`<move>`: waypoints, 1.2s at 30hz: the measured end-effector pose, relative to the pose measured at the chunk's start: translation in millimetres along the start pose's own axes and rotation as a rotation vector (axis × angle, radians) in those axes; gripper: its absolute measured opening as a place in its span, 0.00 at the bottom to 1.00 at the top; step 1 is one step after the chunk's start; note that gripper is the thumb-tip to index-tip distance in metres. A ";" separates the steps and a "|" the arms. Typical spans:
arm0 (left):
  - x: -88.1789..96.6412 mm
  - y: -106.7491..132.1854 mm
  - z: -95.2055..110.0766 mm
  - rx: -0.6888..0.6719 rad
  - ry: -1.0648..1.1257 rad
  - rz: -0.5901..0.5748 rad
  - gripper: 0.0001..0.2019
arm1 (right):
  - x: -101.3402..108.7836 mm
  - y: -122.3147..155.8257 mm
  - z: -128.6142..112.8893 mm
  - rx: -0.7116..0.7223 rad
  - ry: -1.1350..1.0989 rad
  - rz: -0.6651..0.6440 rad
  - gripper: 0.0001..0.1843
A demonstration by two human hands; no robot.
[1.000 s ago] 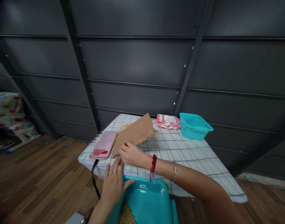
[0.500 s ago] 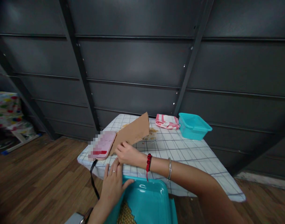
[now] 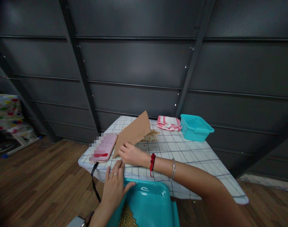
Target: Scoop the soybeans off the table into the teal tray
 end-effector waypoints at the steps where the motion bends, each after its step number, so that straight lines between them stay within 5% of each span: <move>1: -0.5 0.1 -0.2 0.005 0.005 -0.002 0.38 | -1.5 0.4 -1.1 0.000 -0.003 0.004 0.12; 10: 0.2 0.9 0.4 -0.002 0.026 -0.010 0.36 | -3.4 34.6 6.7 -0.033 0.028 0.009 0.11; 22: 1.6 0.1 0.6 -0.001 0.013 0.019 0.36 | 0.8 37.8 5.2 -0.015 0.075 0.048 0.13; 36: 0.0 1.5 1.3 0.006 -0.002 -0.016 0.37 | 48.5 78.0 49.6 -0.280 0.115 0.182 0.14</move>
Point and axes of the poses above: each hand's wrist, its own y-axis away from the middle knuckle, its own x-axis out of the back of the hand, z = x × y, the point moved 3 cm from there along -y, towards the middle knuckle, and after that the axes turned 2 degrees about -z, right-handed, at the moved point
